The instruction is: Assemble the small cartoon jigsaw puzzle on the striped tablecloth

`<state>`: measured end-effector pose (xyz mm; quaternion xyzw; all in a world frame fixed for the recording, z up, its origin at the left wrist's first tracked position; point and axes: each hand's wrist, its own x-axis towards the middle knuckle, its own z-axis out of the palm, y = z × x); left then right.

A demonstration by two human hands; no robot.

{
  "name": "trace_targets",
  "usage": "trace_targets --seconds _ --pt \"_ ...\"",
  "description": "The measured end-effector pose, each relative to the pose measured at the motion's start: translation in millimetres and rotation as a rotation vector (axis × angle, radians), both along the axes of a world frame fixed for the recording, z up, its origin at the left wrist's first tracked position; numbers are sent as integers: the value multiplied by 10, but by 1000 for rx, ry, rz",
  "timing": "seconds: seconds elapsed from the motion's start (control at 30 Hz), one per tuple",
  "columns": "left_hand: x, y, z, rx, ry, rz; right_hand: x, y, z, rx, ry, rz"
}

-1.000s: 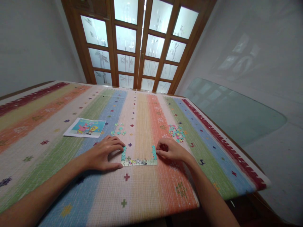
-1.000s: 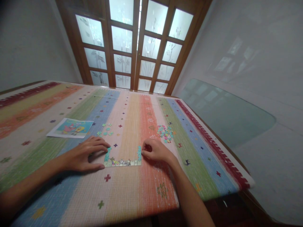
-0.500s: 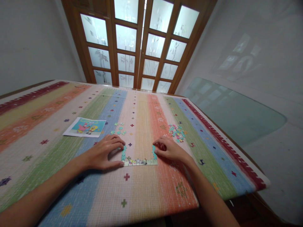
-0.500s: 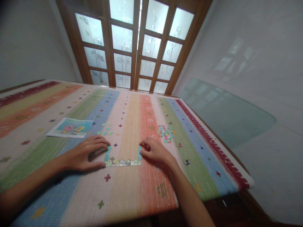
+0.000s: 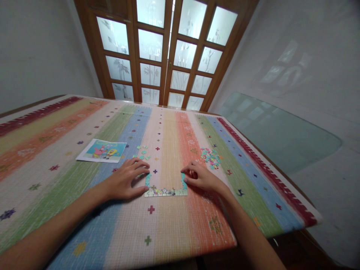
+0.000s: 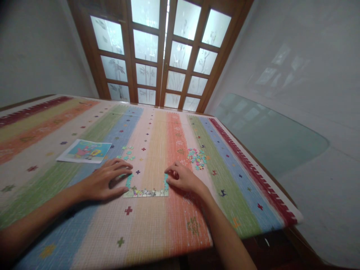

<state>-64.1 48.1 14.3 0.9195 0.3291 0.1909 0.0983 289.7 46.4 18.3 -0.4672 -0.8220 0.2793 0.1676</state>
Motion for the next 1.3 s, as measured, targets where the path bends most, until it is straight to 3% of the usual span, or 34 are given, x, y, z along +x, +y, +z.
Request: trace_targets --seconds 0.53,0.83,1.1,1.3 --pt "16 3 -1 -83 -37 12 -10 -2 30 -3 5 27" --pt "-12 61 -92 -159 -96 -12 0 22 10 -54 59 1" --pt "13 12 -4 -201 -112 44 -51 -10 60 -148 127 -4" --pt "27 -7 15 -211 -127 18 -53 -15 74 -142 117 -2"
